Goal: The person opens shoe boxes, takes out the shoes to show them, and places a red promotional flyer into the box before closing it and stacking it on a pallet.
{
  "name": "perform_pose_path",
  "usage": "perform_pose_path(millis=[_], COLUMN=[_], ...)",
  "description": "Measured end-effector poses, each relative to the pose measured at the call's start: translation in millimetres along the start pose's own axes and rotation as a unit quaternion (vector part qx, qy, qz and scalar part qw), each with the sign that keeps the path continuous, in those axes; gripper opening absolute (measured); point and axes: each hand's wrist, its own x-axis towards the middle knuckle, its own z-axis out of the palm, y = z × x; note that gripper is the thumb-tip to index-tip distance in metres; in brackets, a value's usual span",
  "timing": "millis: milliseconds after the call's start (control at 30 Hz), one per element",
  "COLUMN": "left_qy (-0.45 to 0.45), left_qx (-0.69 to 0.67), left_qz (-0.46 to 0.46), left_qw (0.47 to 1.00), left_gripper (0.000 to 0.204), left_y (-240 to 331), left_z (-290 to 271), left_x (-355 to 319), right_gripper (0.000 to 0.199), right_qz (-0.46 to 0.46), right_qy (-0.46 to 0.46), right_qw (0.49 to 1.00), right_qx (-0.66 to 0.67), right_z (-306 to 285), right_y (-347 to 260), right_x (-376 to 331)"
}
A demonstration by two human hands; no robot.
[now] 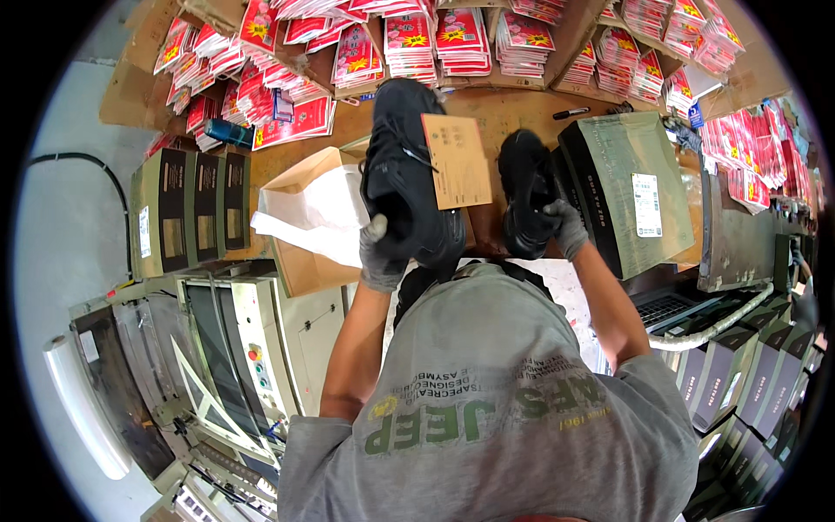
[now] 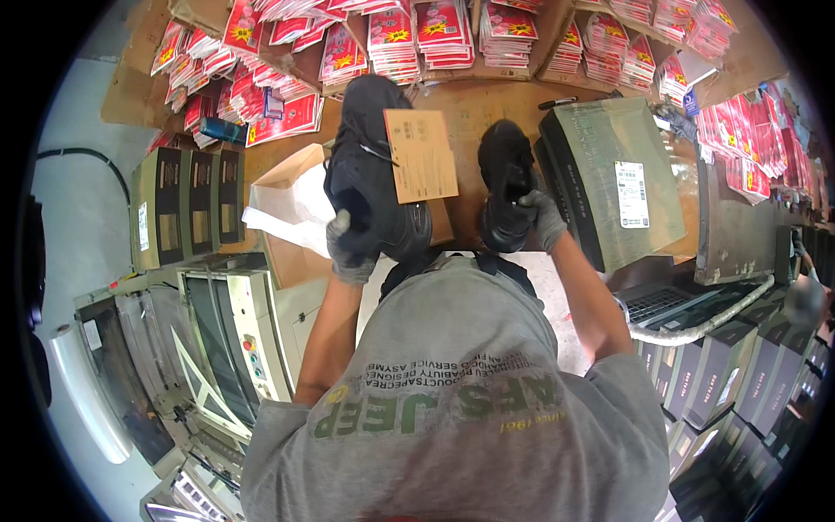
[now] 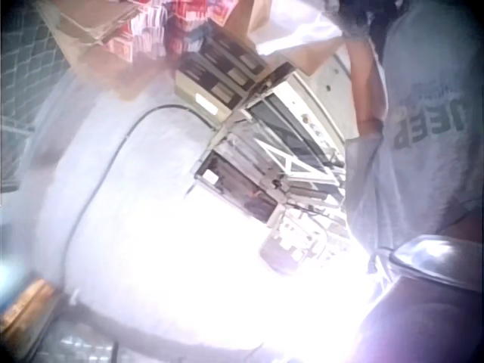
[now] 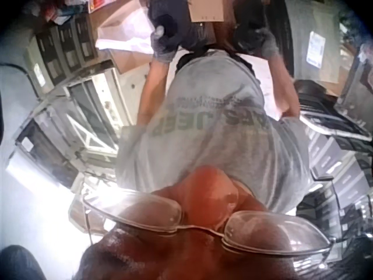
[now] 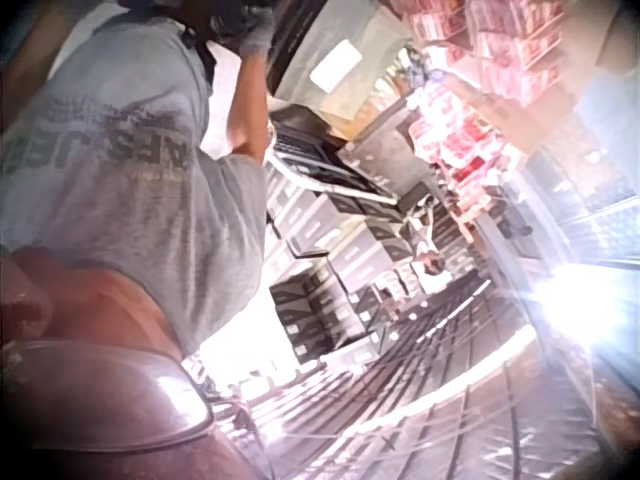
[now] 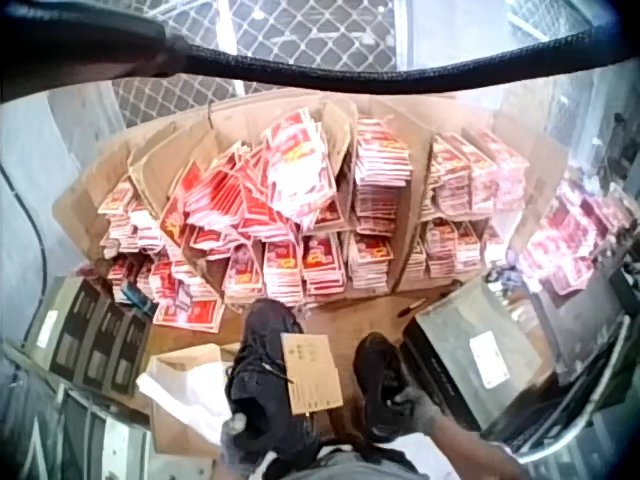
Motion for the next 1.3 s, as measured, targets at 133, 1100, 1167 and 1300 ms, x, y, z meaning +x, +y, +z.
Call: perform_pose_path(millis=[133,1100,1167,1300], left_qy=[0.042,0.265,0.37,0.35], left_qx=[0.206,0.889,0.866,0.884], left_qz=[0.053,0.213,0.2,-0.036], left_qw=[0.976,0.308,0.27,0.308], left_gripper=[0.086,0.106,0.12,0.138], left_y=[-3.7,-27.4,-5.6,-3.9], left_z=[2.2,-100.6,-132.8,-169.9], left_x=[-6.9,-0.9,-6.4,3.3], right_gripper=[0.095,0.095,0.096,0.097], right_qz=[-0.242,-0.269,-0.275,-0.255], right_qy=[-0.106,-0.145,-0.132,-0.135], right_qw=[0.964,0.952,0.952,0.956], right_qx=[0.023,0.025,0.013,0.049], right_z=[127.7,165.0,165.3,173.5], right_y=[-41.8,-43.8,-44.8,-44.3], right_x=[-87.8,-114.8,-116.6,-129.2])
